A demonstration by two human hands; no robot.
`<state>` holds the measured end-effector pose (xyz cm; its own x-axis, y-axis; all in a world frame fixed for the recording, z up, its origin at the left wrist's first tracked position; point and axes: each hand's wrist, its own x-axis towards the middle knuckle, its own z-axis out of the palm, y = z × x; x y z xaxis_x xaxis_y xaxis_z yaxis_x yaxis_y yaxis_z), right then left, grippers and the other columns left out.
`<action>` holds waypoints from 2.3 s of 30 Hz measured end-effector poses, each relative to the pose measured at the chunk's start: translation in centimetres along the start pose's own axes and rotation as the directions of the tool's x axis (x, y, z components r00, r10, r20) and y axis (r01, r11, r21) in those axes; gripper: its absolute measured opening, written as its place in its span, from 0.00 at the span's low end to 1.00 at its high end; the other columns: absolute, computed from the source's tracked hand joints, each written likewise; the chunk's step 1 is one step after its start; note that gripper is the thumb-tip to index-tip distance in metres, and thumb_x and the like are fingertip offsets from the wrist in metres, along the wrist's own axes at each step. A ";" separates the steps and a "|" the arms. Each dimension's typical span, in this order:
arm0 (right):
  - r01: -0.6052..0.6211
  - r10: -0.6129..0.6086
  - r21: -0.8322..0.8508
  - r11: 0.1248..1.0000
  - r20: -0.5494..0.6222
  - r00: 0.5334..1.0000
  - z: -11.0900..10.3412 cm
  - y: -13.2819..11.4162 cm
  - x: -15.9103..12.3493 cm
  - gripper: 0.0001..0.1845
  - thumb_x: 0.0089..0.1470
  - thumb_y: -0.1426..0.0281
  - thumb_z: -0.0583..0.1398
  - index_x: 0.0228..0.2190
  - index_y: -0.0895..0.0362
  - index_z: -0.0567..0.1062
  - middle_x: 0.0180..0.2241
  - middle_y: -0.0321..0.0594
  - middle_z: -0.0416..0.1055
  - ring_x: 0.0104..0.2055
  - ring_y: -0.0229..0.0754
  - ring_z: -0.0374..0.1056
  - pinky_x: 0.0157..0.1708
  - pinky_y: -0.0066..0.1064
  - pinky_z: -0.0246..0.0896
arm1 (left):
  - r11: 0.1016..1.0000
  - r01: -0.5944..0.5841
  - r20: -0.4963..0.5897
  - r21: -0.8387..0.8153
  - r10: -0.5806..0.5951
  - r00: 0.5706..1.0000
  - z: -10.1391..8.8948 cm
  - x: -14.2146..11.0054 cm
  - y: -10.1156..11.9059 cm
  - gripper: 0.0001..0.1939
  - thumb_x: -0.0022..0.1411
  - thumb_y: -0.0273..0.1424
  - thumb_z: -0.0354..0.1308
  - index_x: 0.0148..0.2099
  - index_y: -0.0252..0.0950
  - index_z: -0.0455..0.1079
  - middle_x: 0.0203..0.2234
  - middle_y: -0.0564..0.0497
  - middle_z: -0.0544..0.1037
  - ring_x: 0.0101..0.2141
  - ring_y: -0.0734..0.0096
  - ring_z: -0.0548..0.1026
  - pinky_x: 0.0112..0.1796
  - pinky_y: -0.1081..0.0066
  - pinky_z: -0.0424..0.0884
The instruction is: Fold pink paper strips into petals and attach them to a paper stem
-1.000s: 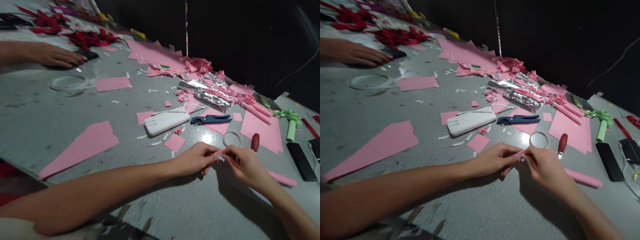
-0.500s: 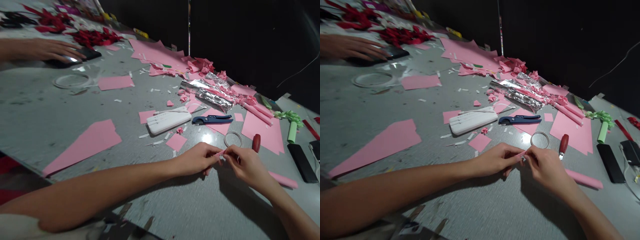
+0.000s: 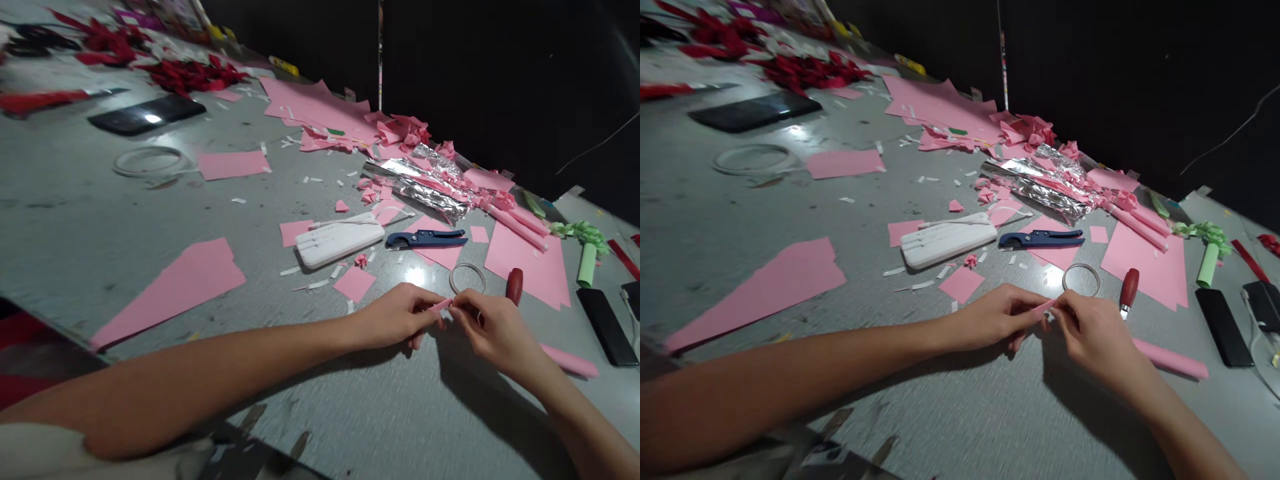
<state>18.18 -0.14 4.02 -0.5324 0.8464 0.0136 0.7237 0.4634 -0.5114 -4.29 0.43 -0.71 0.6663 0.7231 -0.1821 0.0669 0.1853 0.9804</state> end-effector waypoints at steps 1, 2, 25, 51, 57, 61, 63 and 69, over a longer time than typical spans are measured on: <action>-0.004 0.004 -0.001 1.000 0.000 1.000 0.0 0.0 0.0 0.09 0.70 0.69 0.58 0.37 0.56 0.77 0.26 0.39 0.78 0.24 0.41 0.69 0.28 0.31 0.54 | 1.000 0.002 0.002 0.006 -0.002 1.000 0.0 0.0 0.0 0.25 0.76 0.50 0.56 0.50 0.31 0.80 0.18 0.56 0.70 0.19 0.72 0.72 0.23 0.72 0.71; -0.008 0.008 -0.005 1.000 0.001 1.000 0.1 0.1 0.0 0.09 0.70 0.69 0.58 0.37 0.56 0.77 0.26 0.39 0.79 0.24 0.41 0.70 0.28 0.31 0.54 | 1.000 0.004 0.003 0.014 -0.004 1.000 0.0 0.0 0.0 0.25 0.77 0.49 0.56 0.50 0.31 0.80 0.18 0.56 0.71 0.19 0.72 0.72 0.23 0.72 0.70; 0.046 -0.076 -0.188 0.981 -0.156 0.985 1.3 0.4 -0.1 0.11 0.71 0.67 0.57 0.36 0.56 0.75 0.25 0.41 0.79 0.23 0.43 0.71 0.26 0.33 0.51 | 0.998 -0.039 0.019 0.047 0.038 0.999 0.0 0.2 0.3 0.15 0.77 0.37 0.54 0.49 0.32 0.78 0.22 0.56 0.72 0.23 0.73 0.73 0.29 0.72 0.71; -0.056 0.078 0.262 0.964 -0.076 0.994 0.0 -0.7 0.8 0.09 0.66 0.71 0.64 0.30 0.55 0.79 0.25 0.36 0.77 0.26 0.38 0.67 0.28 0.31 0.58 | 1.000 -0.018 -0.001 0.020 0.018 1.000 -0.1 0.1 0.1 0.18 0.74 0.42 0.58 0.49 0.31 0.78 0.27 0.50 0.78 0.27 0.69 0.78 0.32 0.69 0.73; -0.068 0.078 0.302 0.951 -0.022 0.997 -0.1 -0.8 0.7 0.10 0.65 0.74 0.63 0.29 0.56 0.78 0.25 0.34 0.75 0.26 0.37 0.66 0.28 0.30 0.56 | 0.982 -0.038 -0.012 0.188 0.041 0.999 0.1 -0.1 0.4 0.19 0.76 0.42 0.53 0.39 0.33 0.76 0.23 0.52 0.76 0.26 0.72 0.73 0.31 0.71 0.67; -0.061 0.065 0.336 0.940 -0.001 0.998 -0.1 -0.6 0.8 0.11 0.66 0.72 0.63 0.30 0.56 0.79 0.25 0.34 0.76 0.27 0.36 0.66 0.28 0.29 0.54 | 0.971 -0.065 -0.014 0.229 0.070 0.997 0.0 -0.1 0.4 0.20 0.76 0.42 0.54 0.38 0.33 0.76 0.24 0.51 0.76 0.26 0.72 0.72 0.31 0.71 0.66; -0.059 0.062 0.338 0.939 0.000 0.998 -0.1 -0.5 0.8 0.11 0.67 0.72 0.63 0.30 0.57 0.79 0.26 0.35 0.76 0.28 0.36 0.67 0.29 0.29 0.55 | 0.976 -0.068 -0.006 0.206 0.071 0.997 -0.1 -0.1 0.4 0.20 0.76 0.43 0.54 0.39 0.33 0.77 0.25 0.51 0.76 0.26 0.72 0.72 0.31 0.71 0.66; -0.041 0.046 0.311 0.949 -0.007 0.999 -0.1 -0.2 0.7 0.10 0.67 0.73 0.62 0.32 0.57 0.78 0.28 0.37 0.78 0.29 0.37 0.68 0.31 0.29 0.55 | 0.979 -0.077 -0.003 0.188 0.079 0.997 -0.2 0.0 0.3 0.19 0.75 0.43 0.56 0.41 0.34 0.79 0.27 0.51 0.76 0.27 0.72 0.72 0.30 0.71 0.64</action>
<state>17.67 0.36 4.22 -0.4958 0.8684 -0.0040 0.5723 0.3233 -0.7536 -4.48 0.62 -0.40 0.6675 0.7372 -0.1044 0.1538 0.0008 0.9881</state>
